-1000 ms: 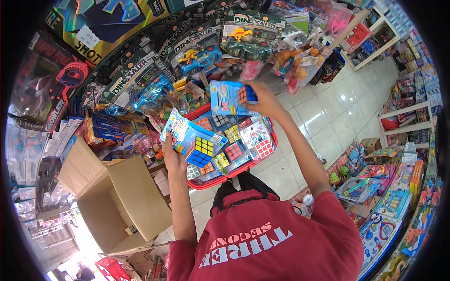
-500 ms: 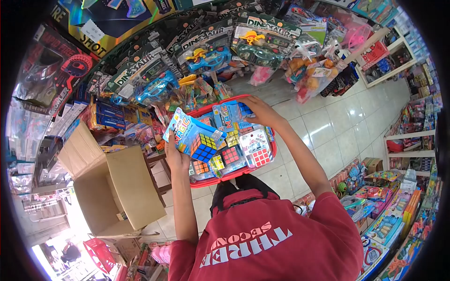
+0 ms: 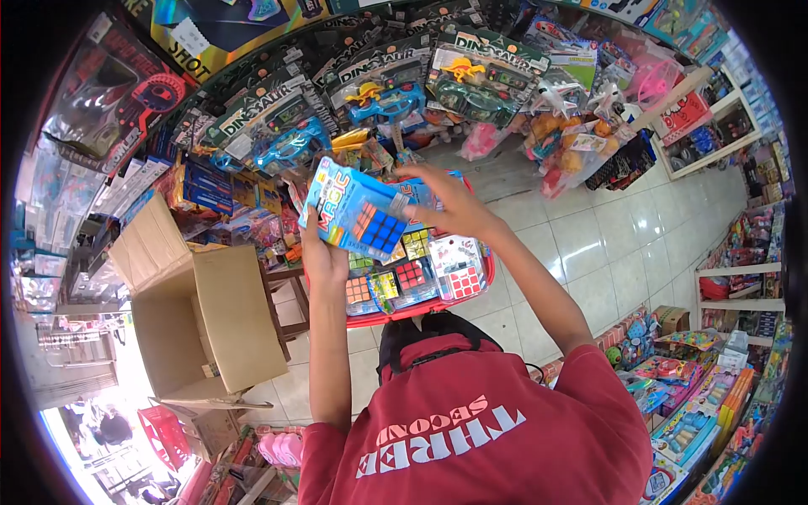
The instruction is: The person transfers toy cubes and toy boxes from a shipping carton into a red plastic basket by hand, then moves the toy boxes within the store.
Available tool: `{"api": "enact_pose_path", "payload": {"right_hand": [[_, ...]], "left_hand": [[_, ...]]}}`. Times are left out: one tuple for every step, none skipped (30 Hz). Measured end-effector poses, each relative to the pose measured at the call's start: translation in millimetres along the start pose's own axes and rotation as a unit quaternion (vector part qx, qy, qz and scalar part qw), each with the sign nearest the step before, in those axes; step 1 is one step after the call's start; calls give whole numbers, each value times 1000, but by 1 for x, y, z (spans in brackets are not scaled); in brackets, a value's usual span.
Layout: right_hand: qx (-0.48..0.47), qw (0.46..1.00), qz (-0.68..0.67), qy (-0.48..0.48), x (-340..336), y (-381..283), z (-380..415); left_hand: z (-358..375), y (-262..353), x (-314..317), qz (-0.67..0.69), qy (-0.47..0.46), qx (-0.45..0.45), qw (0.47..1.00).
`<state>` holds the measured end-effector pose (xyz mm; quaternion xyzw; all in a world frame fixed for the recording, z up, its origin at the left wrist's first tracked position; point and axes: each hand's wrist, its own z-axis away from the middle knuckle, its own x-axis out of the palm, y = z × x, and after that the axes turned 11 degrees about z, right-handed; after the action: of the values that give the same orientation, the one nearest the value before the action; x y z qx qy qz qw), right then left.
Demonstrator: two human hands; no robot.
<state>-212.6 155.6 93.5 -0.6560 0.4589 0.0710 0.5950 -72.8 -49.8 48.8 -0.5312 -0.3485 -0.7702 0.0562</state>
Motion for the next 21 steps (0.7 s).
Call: {"api": "enact_pose_path", "payload": {"right_hand": [[-24,1000,4,-13,2,-13,-3],[-48,998,9,-26,7,-22,-6],[-99,988,116,14,18,-20,-7],[-84,988,126,20,26,-15,-9],[-70,988,136,27,34,-10,-11],[-56,987,146,33,38,-8,-13],[-31,993,103,40,39,-4,-17],[-9,996,88,17,39,0,-21],[13,997,73,-7,37,5,-23],[36,997,58,-30,35,12,-27],[6,997,58,-54,35,25,-32],[-7,995,70,-73,35,34,-36],[-20,992,81,-93,36,41,-39],[-34,989,92,-112,38,47,-40],[-34,987,113,-109,42,53,-41],[-33,985,133,-106,47,59,-39],[-32,982,152,-105,53,65,-37],[-6,976,176,-130,58,69,-36],[20,967,201,-155,61,72,-35],[46,957,226,-178,64,76,-35],[22,958,235,-161,66,77,-34]], "left_hand": [[0,-2,6,4,3,-3,1000],[1,-4,11,13,10,-1,1000],[1,-7,16,23,16,1,1000],[1,-10,19,33,21,4,999],[0,-13,21,52,32,0,998],[0,-15,23,61,39,4,997],[1,-17,24,71,45,8,996],[1,-17,24,80,52,11,995],[0,-15,19,99,33,-5,995],[-1,-13,13,46,29,13,998],[-1,-12,5,-6,26,32,999],[-2,-11,-5,-58,23,51,997],[-3,-8,-21,-114,23,60,991],[-5,-8,-36,-190,14,65,980],[-9,-9,-51,-265,6,71,962],[-11,-9,-61,-339,0,74,938],[-12,-12,-71,-462,-57,101,880],[-9,-14,-71,-540,-81,129,828],[-6,-18,-67,-613,-104,156,768],[-5,-22,-61,-679,-128,180,700],[-3,-26,-58,-709,-146,188,663]]}}
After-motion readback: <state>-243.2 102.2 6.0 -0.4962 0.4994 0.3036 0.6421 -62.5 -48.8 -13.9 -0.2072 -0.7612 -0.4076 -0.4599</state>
